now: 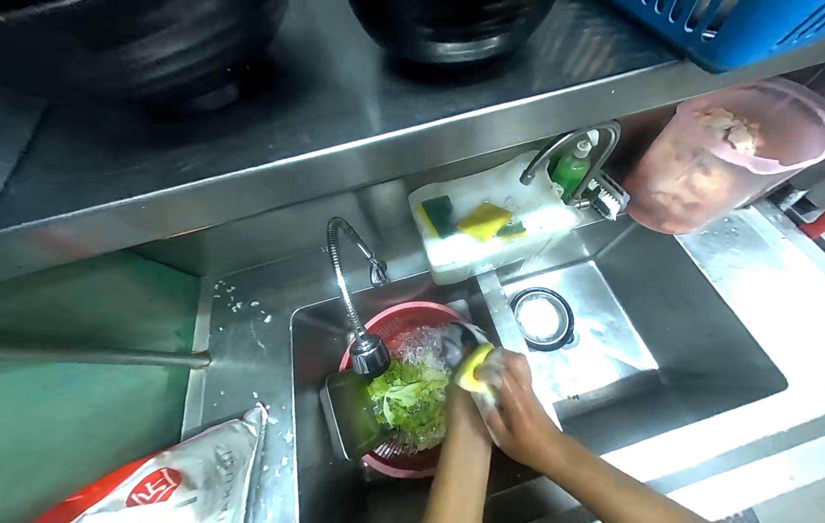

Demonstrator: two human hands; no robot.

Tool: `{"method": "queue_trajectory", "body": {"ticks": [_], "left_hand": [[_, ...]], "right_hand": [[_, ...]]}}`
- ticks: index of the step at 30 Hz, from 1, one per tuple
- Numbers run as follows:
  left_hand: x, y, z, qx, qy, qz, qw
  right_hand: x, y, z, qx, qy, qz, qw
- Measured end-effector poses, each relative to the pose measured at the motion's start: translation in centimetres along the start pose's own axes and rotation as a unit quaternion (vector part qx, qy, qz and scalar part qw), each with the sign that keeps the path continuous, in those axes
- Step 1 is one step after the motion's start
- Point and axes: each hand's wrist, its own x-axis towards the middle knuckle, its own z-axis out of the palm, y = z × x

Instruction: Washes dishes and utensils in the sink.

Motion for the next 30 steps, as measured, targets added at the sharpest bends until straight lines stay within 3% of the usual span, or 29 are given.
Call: {"method": "queue_trajectory", "body": {"ticks": [2, 4, 6, 7, 9, 12, 14, 17, 18, 20, 23, 26, 30], "left_hand": [[-1.5, 0.3, 1.5, -0.010, -0.017, -0.059, 0.998], [-1.3, 0.5, 1.6, 0.011, -0.069, -0.097, 0.993], [-0.5, 0.7, 0.6, 0.114, -0.158, -0.089, 0.977], [-0.3, 1.0, 0.5, 0.180, -0.172, -0.083, 0.965], [1.1, 0.1, 0.0, 0.251, -0.138, -0.085, 0.954], [2.9, -2.3, -0.9, 0.192, -0.044, -0.081, 0.977], [3.4, -3.6, -1.8, 0.162, 0.000, -0.059, 0.985], [4.7, -4.6, -3.5, 0.214, 0.046, 0.017, 0.976], [5.4, -4.6, -4.1, 0.269, 0.046, 0.055, 0.961], [6.7, -4.3, -4.6, 0.425, 0.058, 0.137, 0.893], [6.3, -4.0, -4.3, 0.526, 0.045, 0.167, 0.833], [6.0, -2.5, -5.7, 0.600, 0.017, 0.185, 0.778], [7.4, 4.1, -14.6, 0.652, 0.264, 0.229, 0.673]], "right_hand": [[3.1, -0.4, -1.3, -0.021, 0.008, 0.007, 1.000], [6.8, -0.9, -3.9, 0.008, -0.066, 0.131, 0.989], [9.1, -0.6, -5.7, 0.138, -0.150, 0.303, 0.931], [9.1, 0.3, -5.7, 0.225, -0.148, 0.369, 0.889], [7.1, 2.2, -4.2, 0.341, -0.054, 0.454, 0.821], [2.7, 2.8, -1.1, 0.404, 0.092, 0.487, 0.768], [0.4, 1.9, -0.7, 0.370, 0.088, 0.484, 0.788], [-1.3, 1.0, -1.3, 0.264, 0.014, 0.413, 0.871], [-1.4, 0.9, -1.7, 0.251, -0.007, 0.382, 0.889], [-0.8, 1.6, -2.3, 0.220, -0.047, 0.350, 0.909], [-0.6, 4.4, -2.6, 0.130, -0.059, 0.373, 0.917], [-0.7, 8.2, -3.1, 0.144, 0.069, 0.461, 0.873], [-2.2, 15.9, -4.5, 0.186, 0.211, 0.572, 0.771]]}}
